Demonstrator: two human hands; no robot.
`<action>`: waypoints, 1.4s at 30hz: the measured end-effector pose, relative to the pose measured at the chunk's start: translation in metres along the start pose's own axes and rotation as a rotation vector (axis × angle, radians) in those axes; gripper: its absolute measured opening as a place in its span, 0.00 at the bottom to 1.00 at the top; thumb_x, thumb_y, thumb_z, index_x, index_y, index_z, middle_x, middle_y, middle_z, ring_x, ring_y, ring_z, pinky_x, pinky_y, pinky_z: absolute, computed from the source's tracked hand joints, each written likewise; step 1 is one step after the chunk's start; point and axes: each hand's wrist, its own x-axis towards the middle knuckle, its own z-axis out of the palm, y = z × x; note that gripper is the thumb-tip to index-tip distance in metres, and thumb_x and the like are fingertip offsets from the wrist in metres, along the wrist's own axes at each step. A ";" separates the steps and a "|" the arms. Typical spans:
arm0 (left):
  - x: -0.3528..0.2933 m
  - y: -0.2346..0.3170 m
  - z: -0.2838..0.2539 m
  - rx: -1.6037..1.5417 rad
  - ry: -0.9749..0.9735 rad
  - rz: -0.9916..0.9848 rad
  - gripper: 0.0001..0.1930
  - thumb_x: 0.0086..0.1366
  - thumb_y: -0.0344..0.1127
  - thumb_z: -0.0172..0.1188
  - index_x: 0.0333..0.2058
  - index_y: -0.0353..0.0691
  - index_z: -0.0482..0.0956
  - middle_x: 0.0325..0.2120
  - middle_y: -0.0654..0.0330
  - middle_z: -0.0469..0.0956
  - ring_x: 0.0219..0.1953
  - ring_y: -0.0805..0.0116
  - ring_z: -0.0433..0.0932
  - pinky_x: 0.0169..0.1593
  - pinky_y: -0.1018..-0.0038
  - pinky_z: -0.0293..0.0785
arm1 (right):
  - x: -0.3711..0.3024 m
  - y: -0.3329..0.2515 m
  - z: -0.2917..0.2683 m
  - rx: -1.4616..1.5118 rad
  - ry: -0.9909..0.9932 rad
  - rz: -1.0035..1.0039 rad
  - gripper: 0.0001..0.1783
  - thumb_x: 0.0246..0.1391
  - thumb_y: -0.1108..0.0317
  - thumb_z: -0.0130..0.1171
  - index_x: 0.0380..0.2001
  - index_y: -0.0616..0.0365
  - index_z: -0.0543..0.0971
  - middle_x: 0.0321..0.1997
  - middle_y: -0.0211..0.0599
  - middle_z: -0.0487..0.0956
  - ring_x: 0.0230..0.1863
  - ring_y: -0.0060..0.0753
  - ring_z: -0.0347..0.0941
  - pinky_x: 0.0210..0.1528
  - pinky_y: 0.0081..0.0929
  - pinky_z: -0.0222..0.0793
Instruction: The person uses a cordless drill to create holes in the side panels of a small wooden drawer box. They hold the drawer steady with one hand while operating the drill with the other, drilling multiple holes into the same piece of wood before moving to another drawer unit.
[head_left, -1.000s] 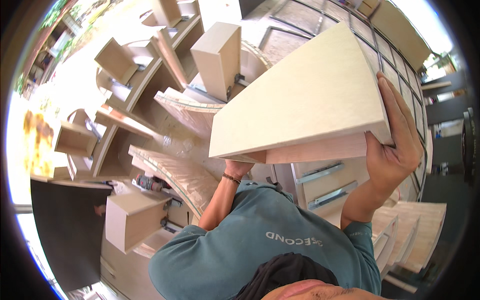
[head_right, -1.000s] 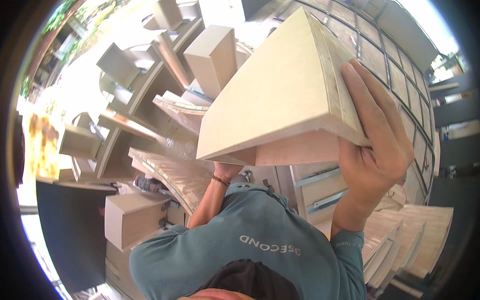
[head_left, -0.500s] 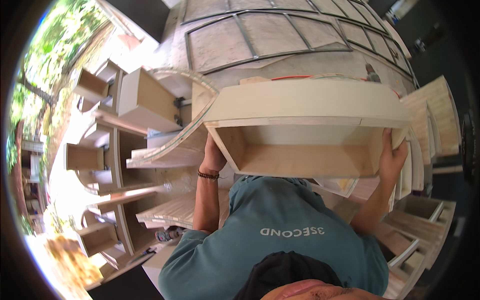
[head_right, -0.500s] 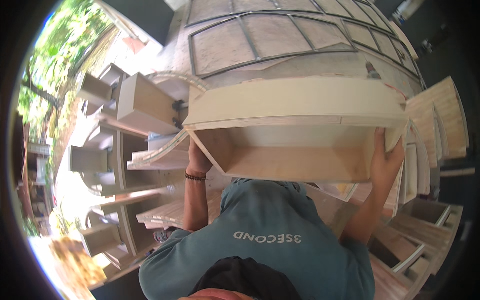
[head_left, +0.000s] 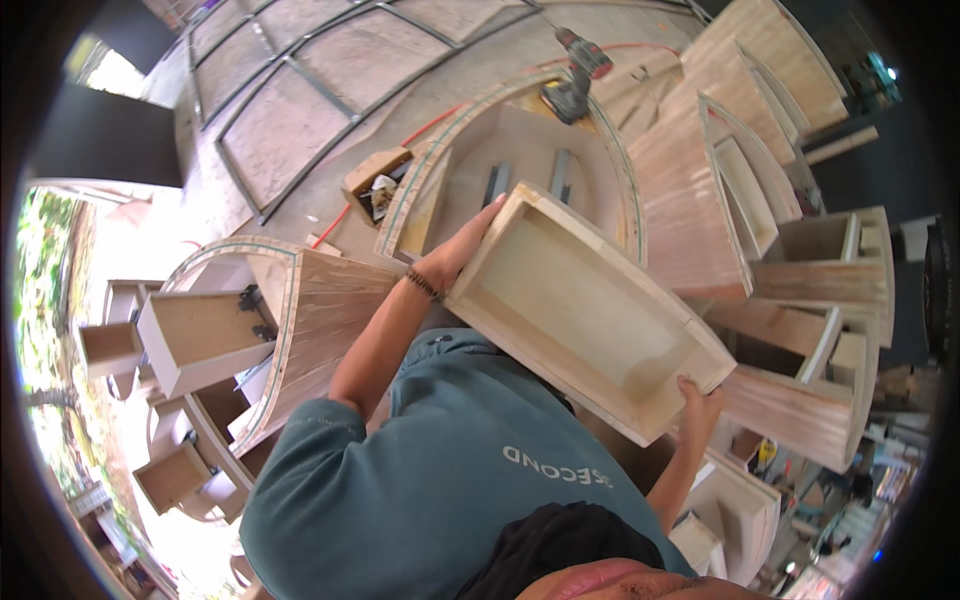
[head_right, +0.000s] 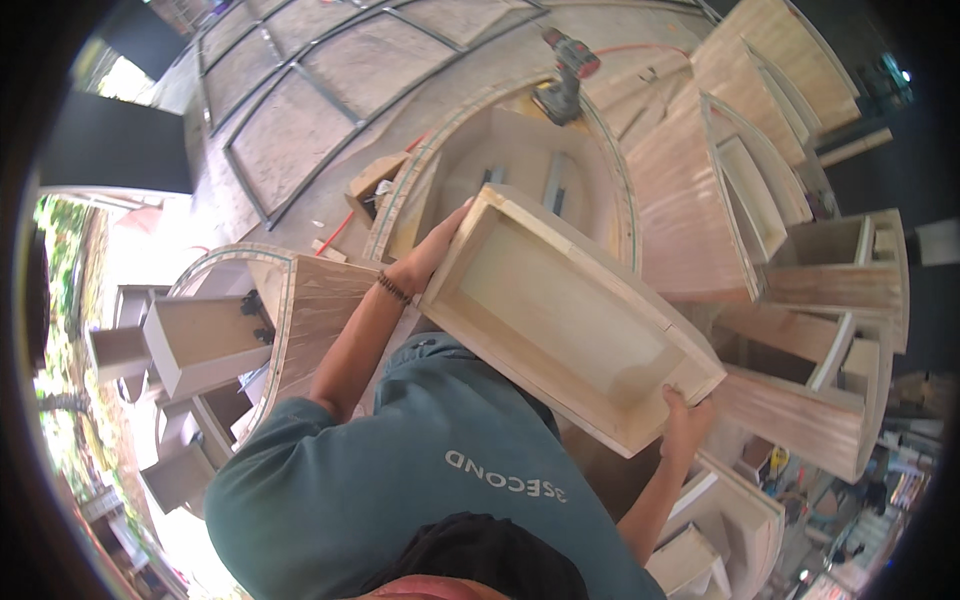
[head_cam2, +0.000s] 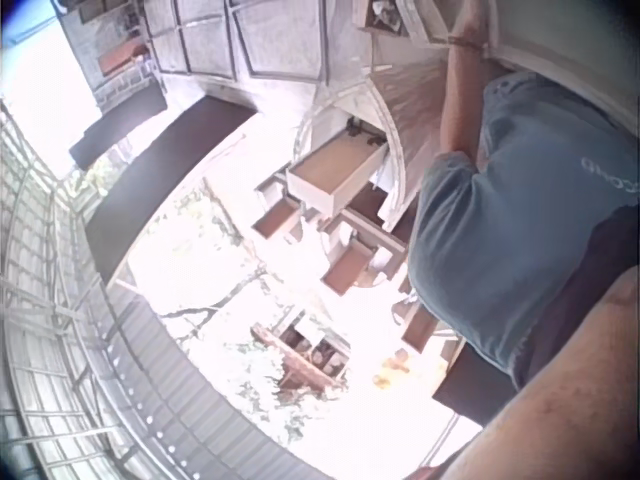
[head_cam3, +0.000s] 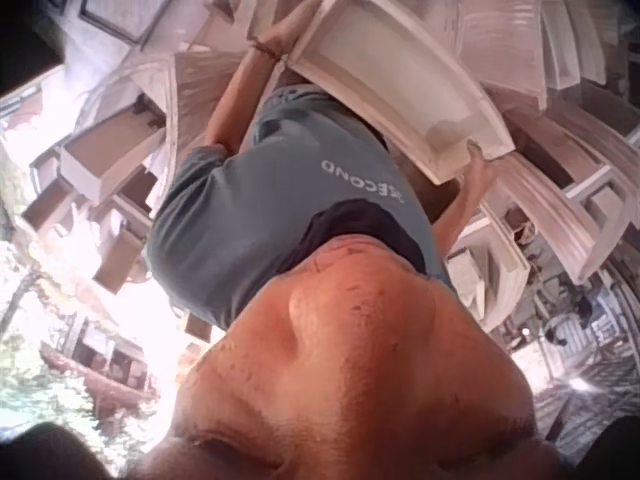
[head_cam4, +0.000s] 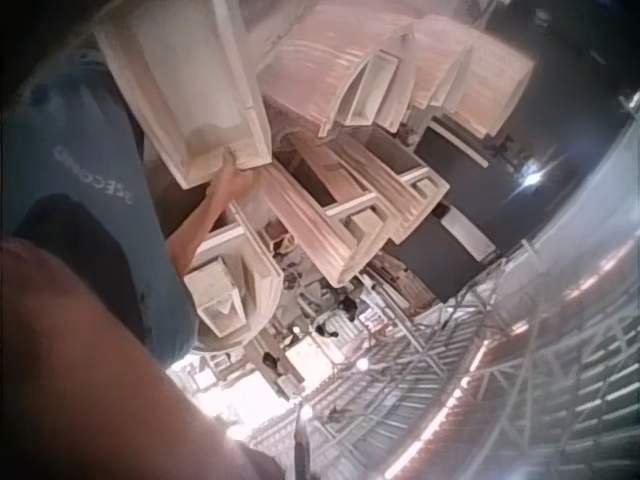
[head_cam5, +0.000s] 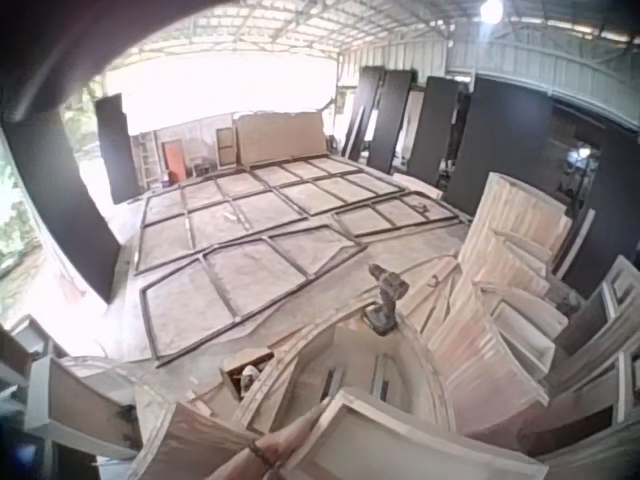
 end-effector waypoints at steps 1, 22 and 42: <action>0.014 0.002 -0.001 0.045 -0.034 -0.056 0.36 0.76 0.64 0.38 0.65 0.39 0.69 0.60 0.57 0.73 0.57 0.68 0.76 0.62 0.71 0.71 | -0.012 0.011 0.003 0.036 0.053 0.075 0.26 0.45 0.76 0.65 0.51 0.75 0.77 0.48 0.49 0.82 0.48 0.38 0.79 0.52 0.32 0.72; 0.013 -0.070 -0.177 0.928 -0.079 -0.097 0.42 0.69 0.69 0.46 0.59 0.32 0.75 0.52 0.42 0.79 0.56 0.48 0.78 0.60 0.62 0.71 | -0.188 0.147 0.210 0.668 0.343 0.750 0.23 0.48 0.79 0.61 0.50 0.73 0.74 0.47 0.48 0.79 0.44 0.49 0.81 0.42 0.49 0.80; 0.051 -0.149 -0.178 1.138 -0.114 -0.115 0.54 0.64 0.68 0.53 0.73 0.32 0.45 0.57 0.32 0.73 0.60 0.39 0.74 0.63 0.58 0.68 | -0.140 0.161 0.341 0.634 0.432 0.782 0.20 0.47 0.77 0.65 0.44 0.73 0.75 0.42 0.53 0.80 0.36 0.51 0.81 0.30 0.51 0.80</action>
